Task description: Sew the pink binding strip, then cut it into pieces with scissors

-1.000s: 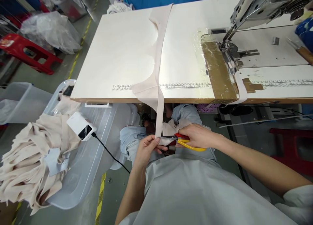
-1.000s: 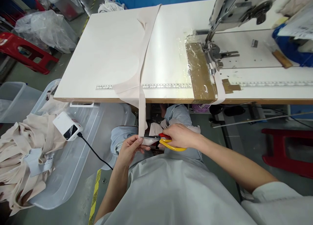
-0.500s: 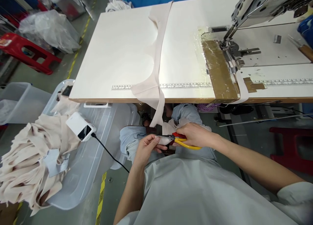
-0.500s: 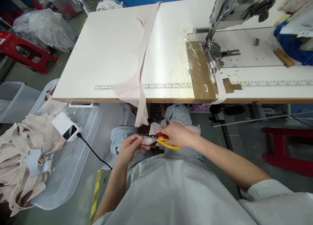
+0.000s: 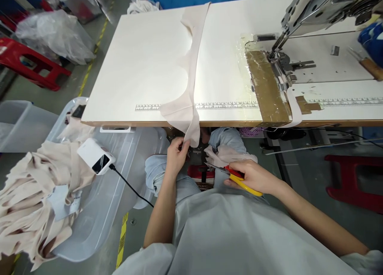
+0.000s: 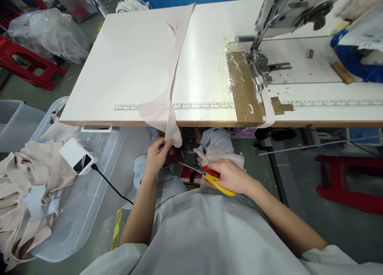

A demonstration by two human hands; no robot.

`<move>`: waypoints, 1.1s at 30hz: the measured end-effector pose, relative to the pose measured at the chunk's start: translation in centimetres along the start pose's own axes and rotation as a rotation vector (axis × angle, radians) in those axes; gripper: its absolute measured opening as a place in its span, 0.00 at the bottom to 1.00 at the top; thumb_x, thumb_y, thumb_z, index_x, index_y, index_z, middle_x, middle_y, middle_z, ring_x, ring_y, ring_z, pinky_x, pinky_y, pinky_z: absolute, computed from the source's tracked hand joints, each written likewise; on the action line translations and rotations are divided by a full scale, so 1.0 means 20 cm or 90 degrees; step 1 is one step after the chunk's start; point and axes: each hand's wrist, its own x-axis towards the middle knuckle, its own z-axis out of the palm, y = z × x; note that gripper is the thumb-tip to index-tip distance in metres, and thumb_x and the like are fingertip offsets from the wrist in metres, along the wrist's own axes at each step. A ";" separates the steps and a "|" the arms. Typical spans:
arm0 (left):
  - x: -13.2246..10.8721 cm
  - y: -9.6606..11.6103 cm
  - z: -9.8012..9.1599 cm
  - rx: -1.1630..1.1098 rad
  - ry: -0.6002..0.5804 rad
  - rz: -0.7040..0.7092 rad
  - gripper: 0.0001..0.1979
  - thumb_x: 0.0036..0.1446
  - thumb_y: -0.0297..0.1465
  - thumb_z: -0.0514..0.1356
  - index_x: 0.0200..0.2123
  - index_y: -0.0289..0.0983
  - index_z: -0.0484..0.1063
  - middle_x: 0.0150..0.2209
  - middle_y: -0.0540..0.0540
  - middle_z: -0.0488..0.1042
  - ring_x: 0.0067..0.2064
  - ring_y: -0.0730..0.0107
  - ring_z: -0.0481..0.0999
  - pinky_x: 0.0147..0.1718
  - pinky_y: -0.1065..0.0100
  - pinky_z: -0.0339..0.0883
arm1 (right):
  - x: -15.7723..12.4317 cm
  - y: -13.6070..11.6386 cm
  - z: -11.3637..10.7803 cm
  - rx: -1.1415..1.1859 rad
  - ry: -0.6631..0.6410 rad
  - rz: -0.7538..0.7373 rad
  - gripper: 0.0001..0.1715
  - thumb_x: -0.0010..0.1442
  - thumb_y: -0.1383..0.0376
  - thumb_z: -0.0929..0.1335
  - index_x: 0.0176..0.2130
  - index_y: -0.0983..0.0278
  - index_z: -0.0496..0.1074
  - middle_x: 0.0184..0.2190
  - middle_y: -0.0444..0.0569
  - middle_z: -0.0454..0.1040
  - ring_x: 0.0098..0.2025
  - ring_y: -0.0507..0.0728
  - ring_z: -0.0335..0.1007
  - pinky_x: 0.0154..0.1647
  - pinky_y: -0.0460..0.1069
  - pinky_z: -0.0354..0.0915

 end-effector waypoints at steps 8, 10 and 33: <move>-0.34 -0.22 -0.01 -0.226 -0.028 -0.351 0.27 0.47 0.57 0.63 0.32 0.37 0.71 0.23 0.50 0.73 0.25 0.67 0.74 0.23 0.68 0.68 | -0.01 0.06 0.02 -0.063 0.080 0.044 0.27 0.63 0.45 0.63 0.24 0.58 0.52 0.19 0.41 0.62 0.21 0.53 0.57 0.23 0.47 0.52; -0.41 -0.21 -0.01 -0.225 -0.035 -0.369 0.27 0.47 0.57 0.63 0.29 0.37 0.70 0.22 0.50 0.73 0.22 0.67 0.74 0.20 0.69 0.66 | 0.01 0.04 0.05 -0.103 0.082 0.028 0.26 0.64 0.45 0.63 0.25 0.58 0.55 0.20 0.43 0.66 0.22 0.54 0.61 0.23 0.48 0.54; -0.46 0.19 -0.01 -0.339 -0.120 -0.328 0.25 0.51 0.52 0.66 0.38 0.36 0.71 0.33 0.44 0.82 0.36 0.58 0.84 0.31 0.64 0.77 | -0.01 0.08 0.01 -0.448 0.197 -0.180 0.07 0.59 0.69 0.65 0.36 0.65 0.72 0.33 0.51 0.78 0.35 0.57 0.72 0.32 0.50 0.57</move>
